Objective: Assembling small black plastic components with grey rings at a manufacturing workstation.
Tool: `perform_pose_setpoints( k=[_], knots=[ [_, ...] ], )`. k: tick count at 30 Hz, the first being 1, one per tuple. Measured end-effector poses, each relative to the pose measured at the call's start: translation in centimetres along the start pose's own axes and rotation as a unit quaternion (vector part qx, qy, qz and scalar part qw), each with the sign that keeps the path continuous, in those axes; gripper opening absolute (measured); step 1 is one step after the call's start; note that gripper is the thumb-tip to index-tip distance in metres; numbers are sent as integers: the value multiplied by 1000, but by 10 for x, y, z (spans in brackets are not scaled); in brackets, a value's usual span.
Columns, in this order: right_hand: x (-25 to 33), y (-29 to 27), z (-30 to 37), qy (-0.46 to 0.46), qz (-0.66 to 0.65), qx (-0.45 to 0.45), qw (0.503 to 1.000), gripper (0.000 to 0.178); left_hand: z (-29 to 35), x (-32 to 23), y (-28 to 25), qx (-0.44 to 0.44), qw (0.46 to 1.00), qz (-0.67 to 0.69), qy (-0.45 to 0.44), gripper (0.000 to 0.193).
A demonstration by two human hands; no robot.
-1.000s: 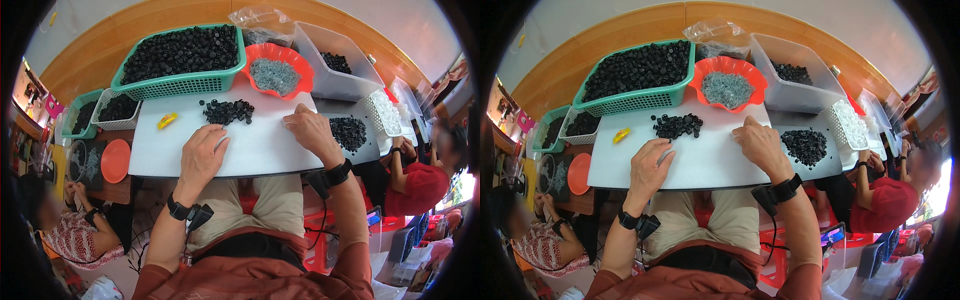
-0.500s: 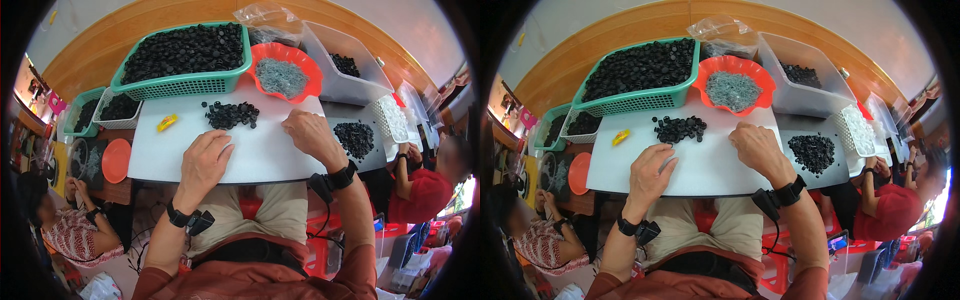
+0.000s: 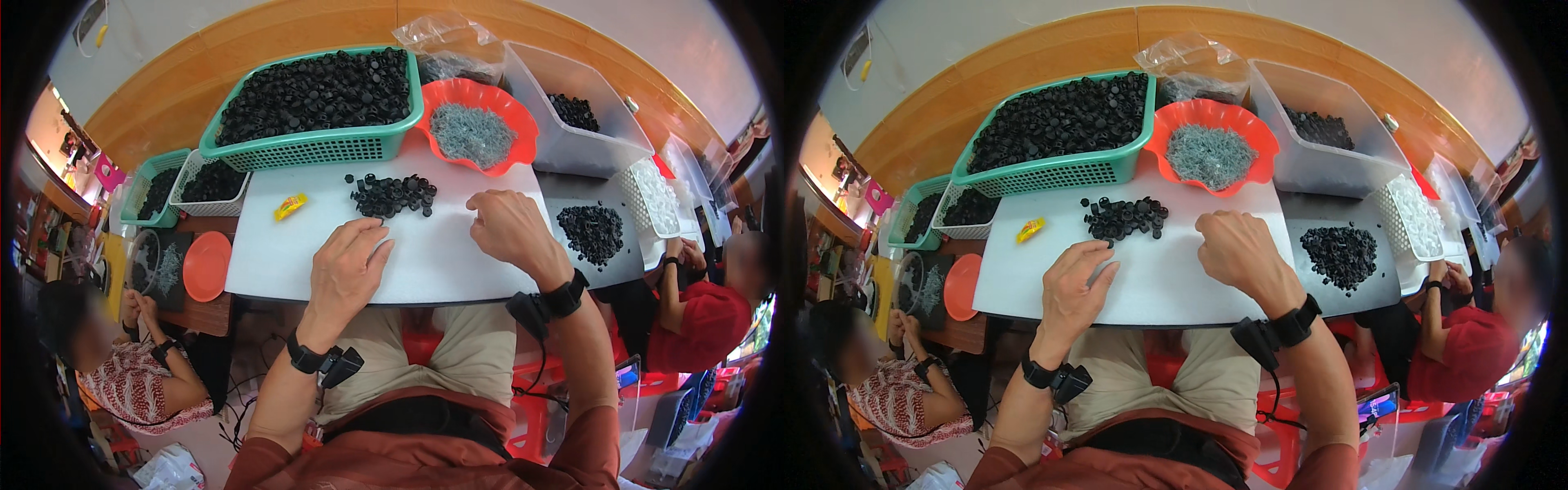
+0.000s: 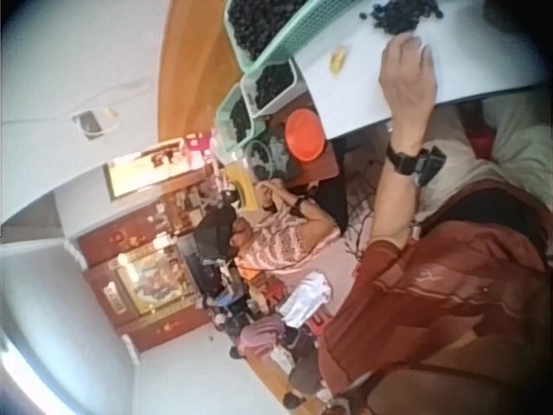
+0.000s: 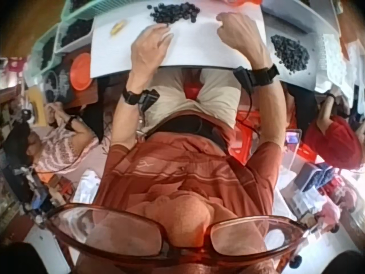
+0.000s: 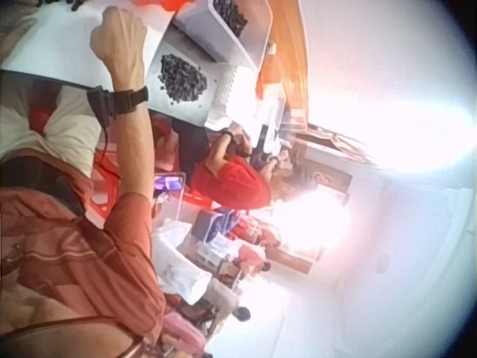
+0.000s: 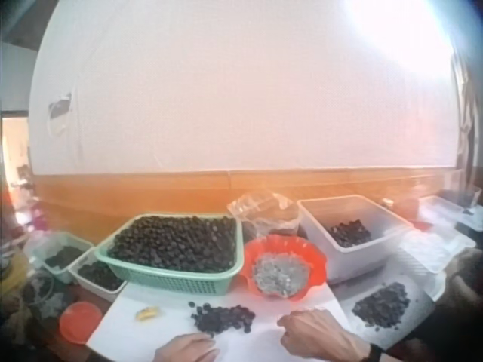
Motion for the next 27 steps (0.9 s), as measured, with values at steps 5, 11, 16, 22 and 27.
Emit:
perform_pose_setpoints(
  k=[5, 11, 16, 22, 27],
  knots=[
    [11, -7, 28, -52, -96, -88, 990, 15, -2, -9, 1, 7, 999, -33, 36, 22],
    [11, 0, 47, -29, -149, -98, 984, 14, -8, -21, 9, 21, 997, -26, 63, 22],
    [-1, 11, 56, -13, -195, -125, 973, 12, -28, -39, 22, 37, 996, -26, 79, 24],
    [-14, 16, 60, 4, -284, -159, 945, 11, -42, -31, 52, 63, 989, -95, 90, 21],
    [-19, 18, 61, 20, -328, -150, 933, 12, -50, -32, 61, 79, 985, -124, 88, 17]
  ],
)
Point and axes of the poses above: each hand's wrist, its own z-axis away from the middle knuckle, its own y-axis out of the palm, x = y × z, the point moved 10 cm from there along -z, towards the middle knuckle, and after that the axes turned 6 degrees about x, right-handed, at the moved point
